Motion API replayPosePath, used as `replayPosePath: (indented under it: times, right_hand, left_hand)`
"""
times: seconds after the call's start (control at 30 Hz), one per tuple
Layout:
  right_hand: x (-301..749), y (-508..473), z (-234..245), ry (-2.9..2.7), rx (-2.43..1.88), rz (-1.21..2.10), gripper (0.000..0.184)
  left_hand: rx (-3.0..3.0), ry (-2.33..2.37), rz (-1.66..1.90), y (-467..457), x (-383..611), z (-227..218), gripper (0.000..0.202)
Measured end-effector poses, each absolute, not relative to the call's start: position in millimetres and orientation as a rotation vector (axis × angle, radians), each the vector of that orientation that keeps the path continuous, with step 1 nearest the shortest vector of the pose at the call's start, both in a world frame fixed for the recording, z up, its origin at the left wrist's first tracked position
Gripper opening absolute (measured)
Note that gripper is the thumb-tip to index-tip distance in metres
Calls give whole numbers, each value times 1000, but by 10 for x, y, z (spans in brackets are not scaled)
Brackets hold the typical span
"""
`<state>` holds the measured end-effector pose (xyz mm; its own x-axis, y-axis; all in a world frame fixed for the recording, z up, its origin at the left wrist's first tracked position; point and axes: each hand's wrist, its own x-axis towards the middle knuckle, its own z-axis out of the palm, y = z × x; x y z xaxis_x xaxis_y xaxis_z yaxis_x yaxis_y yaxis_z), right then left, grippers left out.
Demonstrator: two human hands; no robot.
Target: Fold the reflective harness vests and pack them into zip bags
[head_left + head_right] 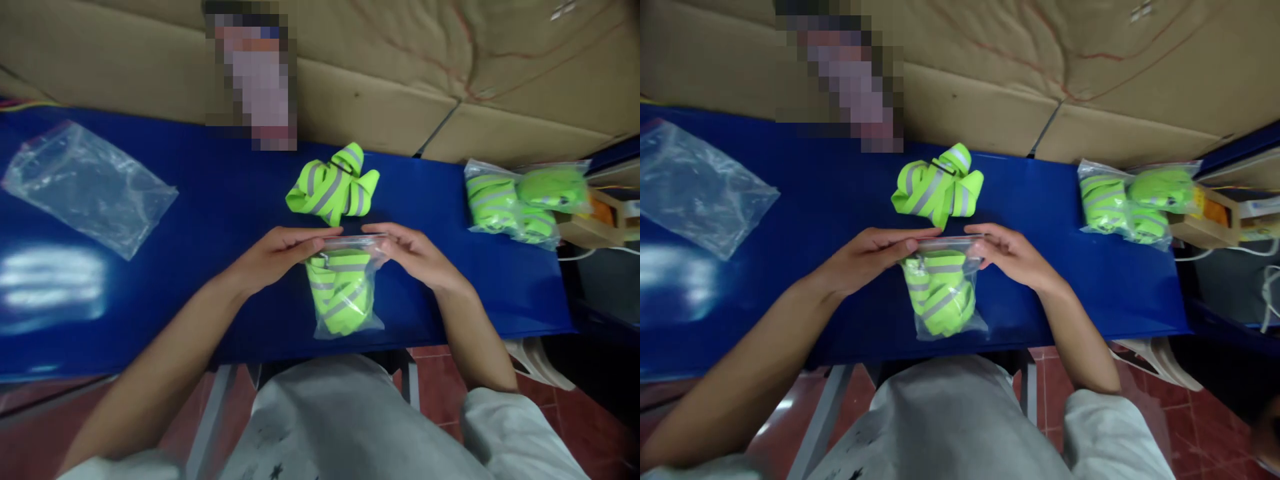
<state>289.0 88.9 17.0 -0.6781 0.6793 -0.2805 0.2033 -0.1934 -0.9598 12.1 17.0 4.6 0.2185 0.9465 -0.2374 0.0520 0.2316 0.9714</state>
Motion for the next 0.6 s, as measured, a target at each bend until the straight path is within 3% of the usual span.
replayPosePath:
  times: [0.1, 0.17, 0.27, 0.43, 0.6]
  right_hand:
    - [2823, 823, 138, -1844, -815, 2073, 75]
    - [2765, 789, 121, -1975, -838, 1957, 85]
    - [2791, 830, 140, -2033, -929, 1729, 75]
    - [3294, 1103, 313, -1848, -1092, 1455, 63]
    - [3901, 1330, 553, -1587, -1384, 647, 67]
  left_hand:
    - [999, 1230, 1063, 150, 114, 71, 56]
    - [830, 1229, 1148, 159, 122, 87, 64]
    - [750, 1153, 1228, 182, 147, 135, 70]
    - [792, 1138, 1329, 197, 119, 209, 45]
    - [736, 1233, 1338, 225, 58, 130, 24]
